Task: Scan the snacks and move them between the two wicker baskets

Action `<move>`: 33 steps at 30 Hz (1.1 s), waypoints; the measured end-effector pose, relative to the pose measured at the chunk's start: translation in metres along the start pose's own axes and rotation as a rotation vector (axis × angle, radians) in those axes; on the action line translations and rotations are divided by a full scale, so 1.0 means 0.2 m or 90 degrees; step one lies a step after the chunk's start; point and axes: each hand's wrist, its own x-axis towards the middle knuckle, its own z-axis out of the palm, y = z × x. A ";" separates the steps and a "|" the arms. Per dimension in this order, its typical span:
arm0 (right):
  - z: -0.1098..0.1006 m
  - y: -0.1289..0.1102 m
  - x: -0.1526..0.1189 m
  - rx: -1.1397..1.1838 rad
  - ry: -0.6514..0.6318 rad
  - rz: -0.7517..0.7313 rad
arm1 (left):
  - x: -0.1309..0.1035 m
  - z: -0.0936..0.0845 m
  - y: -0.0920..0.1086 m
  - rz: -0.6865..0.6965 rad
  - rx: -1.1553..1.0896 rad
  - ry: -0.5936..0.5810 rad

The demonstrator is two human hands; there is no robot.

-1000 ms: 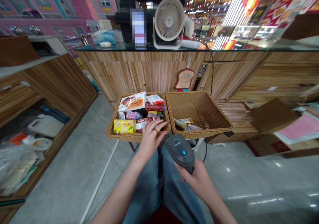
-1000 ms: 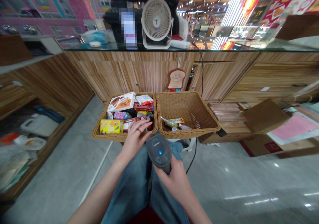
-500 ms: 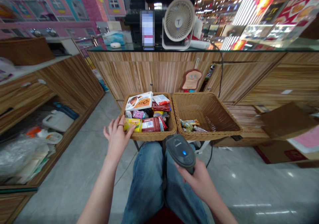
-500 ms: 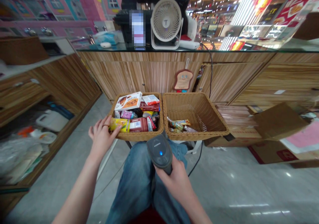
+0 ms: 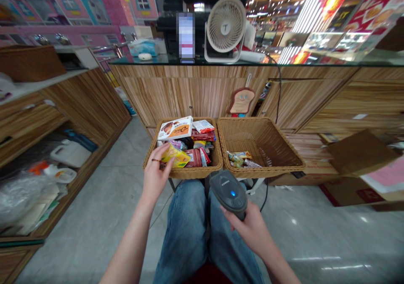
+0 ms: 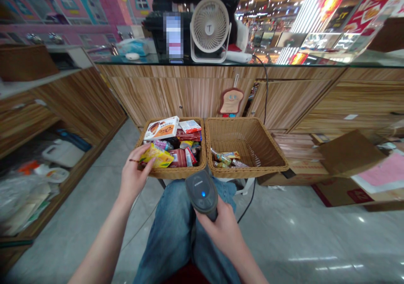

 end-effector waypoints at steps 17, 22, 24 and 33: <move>-0.01 0.01 -0.01 0.005 0.005 0.000 | 0.12 -0.03 0.11 0.118 0.020 -0.106; -0.02 -0.01 -0.01 0.004 0.017 0.002 | 0.09 0.10 0.16 0.217 0.011 0.004; -0.02 -0.02 -0.01 0.001 0.022 -0.002 | 0.07 0.13 0.16 0.223 0.031 0.009; -0.01 -0.03 -0.01 0.006 0.011 -0.007 | -0.05 0.05 0.15 0.221 0.091 0.009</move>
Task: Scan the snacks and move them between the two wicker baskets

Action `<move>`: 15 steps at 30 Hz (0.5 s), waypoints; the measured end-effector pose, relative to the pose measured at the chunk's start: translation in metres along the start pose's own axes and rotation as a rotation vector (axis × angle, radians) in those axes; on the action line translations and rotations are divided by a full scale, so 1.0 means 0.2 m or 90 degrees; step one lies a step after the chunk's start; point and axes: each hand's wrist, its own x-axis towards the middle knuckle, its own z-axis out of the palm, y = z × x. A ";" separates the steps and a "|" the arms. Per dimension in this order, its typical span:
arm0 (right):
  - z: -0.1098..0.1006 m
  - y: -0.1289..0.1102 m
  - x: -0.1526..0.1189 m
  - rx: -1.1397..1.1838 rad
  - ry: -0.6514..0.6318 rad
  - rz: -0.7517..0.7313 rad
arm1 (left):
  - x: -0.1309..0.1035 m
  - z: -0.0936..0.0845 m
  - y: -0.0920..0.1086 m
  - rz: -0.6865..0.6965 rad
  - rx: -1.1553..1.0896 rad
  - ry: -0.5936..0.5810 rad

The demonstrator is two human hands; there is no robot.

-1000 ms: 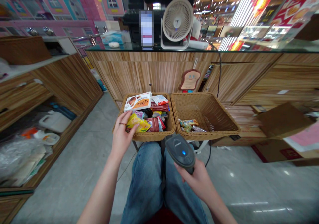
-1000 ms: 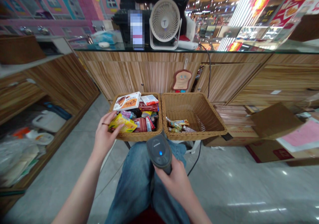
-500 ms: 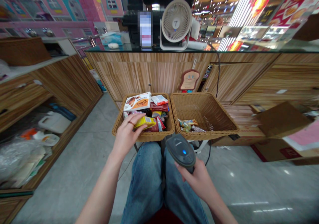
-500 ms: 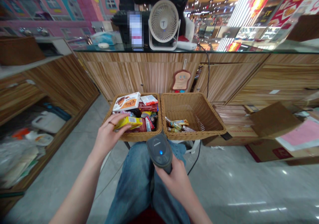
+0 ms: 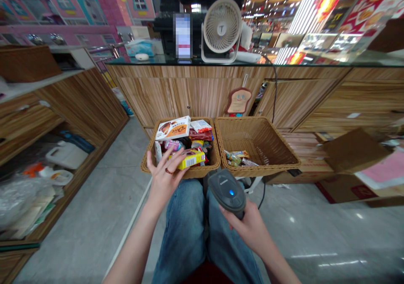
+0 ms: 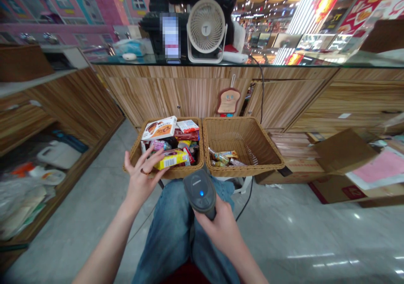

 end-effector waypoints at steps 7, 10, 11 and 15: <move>0.03 -0.06 0.00 0.061 -0.087 -0.017 | -0.07 -0.04 -0.03 -0.032 0.038 0.026; 0.04 -0.08 0.01 0.076 -0.114 -0.021 | -0.08 -0.04 -0.03 -0.037 0.045 0.028; 0.04 -0.09 0.01 0.078 -0.117 -0.023 | -0.08 -0.04 -0.02 -0.037 0.046 0.029; 0.05 -0.09 0.02 0.070 -0.124 -0.022 | -0.09 -0.04 -0.02 -0.039 0.034 0.030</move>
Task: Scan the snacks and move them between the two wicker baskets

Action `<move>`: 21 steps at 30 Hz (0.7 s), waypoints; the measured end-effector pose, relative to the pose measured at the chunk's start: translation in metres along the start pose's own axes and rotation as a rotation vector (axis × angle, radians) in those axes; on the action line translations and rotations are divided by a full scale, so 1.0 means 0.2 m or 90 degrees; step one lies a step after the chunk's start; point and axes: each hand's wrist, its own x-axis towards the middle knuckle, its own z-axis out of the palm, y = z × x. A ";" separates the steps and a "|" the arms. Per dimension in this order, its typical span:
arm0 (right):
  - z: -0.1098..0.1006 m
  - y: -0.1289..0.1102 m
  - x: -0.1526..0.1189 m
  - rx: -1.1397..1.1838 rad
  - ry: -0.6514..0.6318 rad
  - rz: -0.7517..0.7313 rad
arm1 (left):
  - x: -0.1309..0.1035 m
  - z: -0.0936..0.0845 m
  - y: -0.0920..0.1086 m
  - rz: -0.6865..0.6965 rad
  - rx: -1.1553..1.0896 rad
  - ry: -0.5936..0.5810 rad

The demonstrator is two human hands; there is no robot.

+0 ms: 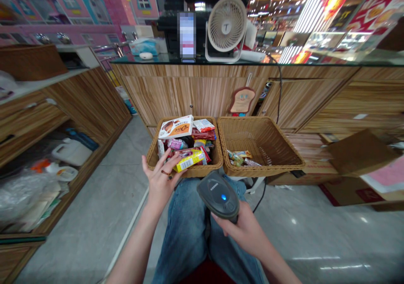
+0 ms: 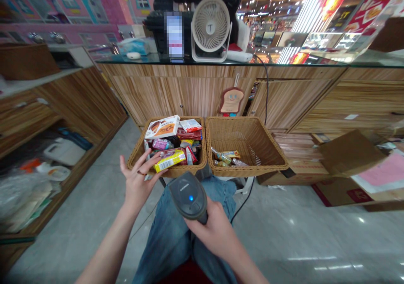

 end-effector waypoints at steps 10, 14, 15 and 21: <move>0.00 0.00 0.00 0.000 -0.010 -0.003 | -0.01 0.01 -0.01 0.003 0.007 -0.005; 0.00 0.01 -0.01 0.005 -0.003 -0.001 | -0.01 0.00 0.00 -0.004 -0.003 -0.004; 0.00 0.01 -0.02 0.006 0.001 -0.001 | 0.00 0.00 0.01 -0.005 -0.004 -0.004; -0.04 0.03 -0.03 0.007 0.034 -0.004 | 0.01 0.00 0.04 0.008 -0.021 0.002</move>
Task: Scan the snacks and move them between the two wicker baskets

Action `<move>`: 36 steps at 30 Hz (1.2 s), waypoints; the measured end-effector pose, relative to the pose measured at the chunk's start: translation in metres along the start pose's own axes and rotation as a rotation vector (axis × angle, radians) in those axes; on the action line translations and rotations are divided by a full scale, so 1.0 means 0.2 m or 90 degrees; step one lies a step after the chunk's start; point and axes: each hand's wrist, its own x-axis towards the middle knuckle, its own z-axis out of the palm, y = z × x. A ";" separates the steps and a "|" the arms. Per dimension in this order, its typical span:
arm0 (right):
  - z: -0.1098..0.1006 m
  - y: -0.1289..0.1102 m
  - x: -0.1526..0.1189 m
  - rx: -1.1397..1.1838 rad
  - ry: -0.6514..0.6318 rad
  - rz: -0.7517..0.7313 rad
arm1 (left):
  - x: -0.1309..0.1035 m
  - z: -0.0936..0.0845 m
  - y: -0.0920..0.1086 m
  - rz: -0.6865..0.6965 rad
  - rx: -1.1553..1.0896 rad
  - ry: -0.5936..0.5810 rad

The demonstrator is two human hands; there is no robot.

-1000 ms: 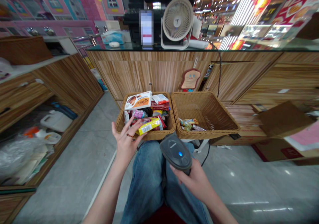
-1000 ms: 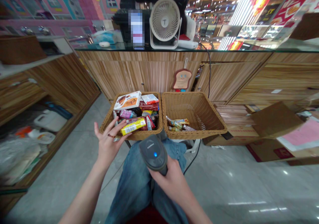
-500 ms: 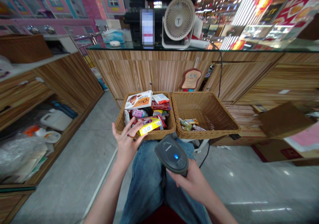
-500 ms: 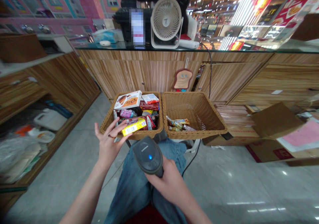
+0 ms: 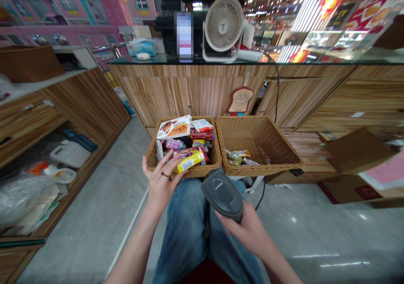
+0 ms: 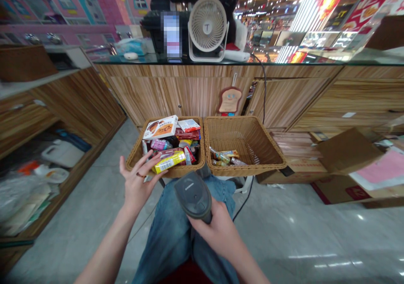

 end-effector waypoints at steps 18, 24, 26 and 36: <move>-0.13 0.01 -0.08 -0.027 0.109 0.005 | 0.49 0.60 0.44 -0.006 -0.175 -0.209; -0.12 0.03 -0.06 -0.024 0.100 0.026 | 0.35 0.48 0.29 -0.030 -0.096 -0.201; -0.11 0.03 -0.05 -0.021 0.096 0.016 | 0.29 0.41 0.18 -0.053 -0.049 -0.192; -0.07 0.05 -0.03 -0.034 0.080 -0.003 | 0.19 0.15 -0.24 -0.043 0.133 -0.325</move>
